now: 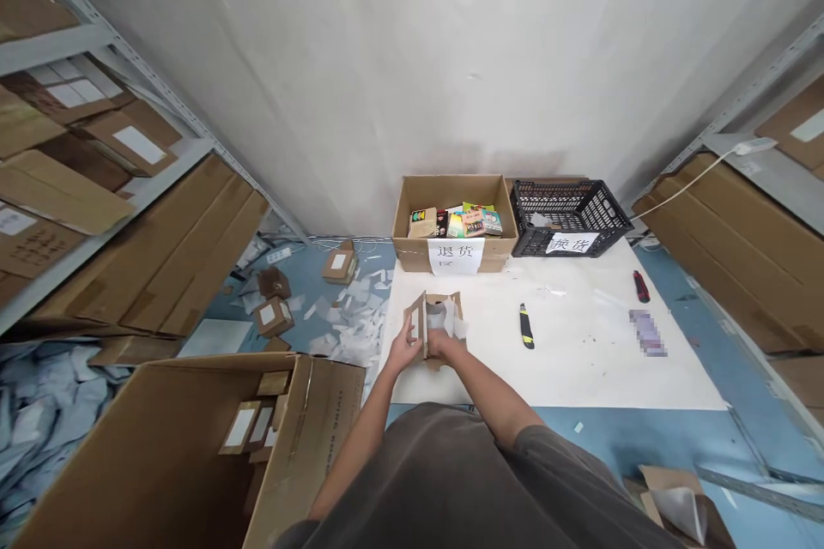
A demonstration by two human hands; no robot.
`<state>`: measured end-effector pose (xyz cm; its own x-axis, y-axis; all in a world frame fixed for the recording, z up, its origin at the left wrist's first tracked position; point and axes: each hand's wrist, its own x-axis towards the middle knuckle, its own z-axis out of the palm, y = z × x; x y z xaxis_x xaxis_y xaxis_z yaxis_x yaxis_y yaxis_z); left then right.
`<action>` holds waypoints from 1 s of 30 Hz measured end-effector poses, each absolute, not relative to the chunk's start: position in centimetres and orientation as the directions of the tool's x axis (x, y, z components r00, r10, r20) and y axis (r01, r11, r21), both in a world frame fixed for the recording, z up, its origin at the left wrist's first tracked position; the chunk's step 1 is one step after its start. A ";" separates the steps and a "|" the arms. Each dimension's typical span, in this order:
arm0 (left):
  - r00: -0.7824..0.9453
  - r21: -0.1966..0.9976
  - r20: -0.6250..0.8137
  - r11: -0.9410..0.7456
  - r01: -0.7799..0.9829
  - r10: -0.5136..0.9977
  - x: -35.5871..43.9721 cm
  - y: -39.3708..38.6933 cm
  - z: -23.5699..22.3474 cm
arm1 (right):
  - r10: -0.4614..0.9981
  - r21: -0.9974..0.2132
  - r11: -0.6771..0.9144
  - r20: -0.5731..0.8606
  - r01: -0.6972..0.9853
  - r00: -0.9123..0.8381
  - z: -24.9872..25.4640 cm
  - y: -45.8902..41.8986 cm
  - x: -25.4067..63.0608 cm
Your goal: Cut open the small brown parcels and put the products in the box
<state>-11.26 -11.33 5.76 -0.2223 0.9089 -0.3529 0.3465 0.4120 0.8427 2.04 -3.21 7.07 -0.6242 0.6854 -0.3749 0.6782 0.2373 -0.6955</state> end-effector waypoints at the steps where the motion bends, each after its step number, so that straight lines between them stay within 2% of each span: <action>1: -0.216 0.837 -0.371 0.426 0.342 0.903 -11.3 -11.2 6.0 | 0.635 -0.673 0.263 -0.418 0.691 -0.649 7.1 -3.2 2.2; 4: -0.155 0.840 -0.395 0.424 0.339 0.905 -11.8 -10.5 6.4 | 0.542 -0.623 0.323 -0.496 0.713 -0.679 7.9 -3.7 2.8; 6: -0.124 0.859 -0.369 0.389 0.333 0.921 -12.7 -10.2 6.3 | 0.584 -0.641 0.330 -0.438 0.693 -0.683 8.8 -4.5 3.6; 8: -0.129 0.877 -0.311 0.337 0.343 0.942 -13.9 -10.3 5.9 | 0.689 -0.680 0.326 -0.304 0.657 -0.657 9.9 -5.6 4.9; 11: -0.171 0.865 -0.157 0.219 0.452 0.973 -15.6 -11.2 4.9 | 0.920 -0.658 0.257 -0.058 0.708 -0.388 11.2 -7.1 7.3; 13: -0.189 0.801 -0.062 0.162 0.576 0.980 -16.0 -12.1 4.3 | 0.980 -0.588 0.172 0.023 0.790 -0.197 11.3 -7.6 8.4; 15: -0.201 0.723 -0.025 0.157 0.673 0.979 -15.7 -13.0 3.9 | 0.982 -0.519 0.100 -0.084 0.849 -0.167 10.5 -7.7 8.5; 18: -0.177 0.611 -0.012 0.147 0.778 0.984 -14.5 -14.2 3.9 | 0.890 -0.460 0.037 -0.388 0.887 -0.239 8.6 -7.5 7.2; 19: -0.131 0.578 -0.015 0.115 0.808 0.991 -14.2 -14.5 4.1 | 0.862 -0.446 0.020 -0.445 0.895 -0.241 8.1 -7.4 6.7; 21: 0.008 0.523 -0.057 0.023 0.852 0.998 -13.7 -15.1 4.4 | 0.857 -0.391 0.010 -0.471 0.920 -0.210 7.5 -7.3 6.0; 23: 0.102 0.507 -0.126 -0.025 0.861 0.987 -13.8 -15.7 4.7 | 0.898 -0.303 0.057 -0.400 0.951 -0.182 7.6 -7.6 6.0; 26: 0.114 0.505 -0.187 -0.004 0.863 0.976 -14.3 -16.6 4.8 | 0.947 -0.218 0.230 -0.172 0.948 -0.270 7.7 -9.0 7.1; 28: 0.119 0.533 -0.192 0.002 0.846 0.974 -14.5 -17.0 4.6 | 0.912 -0.225 0.380 -0.074 0.897 -0.404 7.2 -10.5 8.0; 30: 0.115 0.585 -0.171 0.007 0.811 0.979 -14.5 -17.0 4.2 | 0.855 -0.268 0.472 -0.093 0.840 -0.510 6.1 -12.0 8.9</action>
<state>-14.54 -16.99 4.22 0.1147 0.9785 -0.1713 0.8113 0.0072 0.5846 8.92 -12.02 6.09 -0.5104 0.8550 -0.0925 0.8397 0.4722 -0.2683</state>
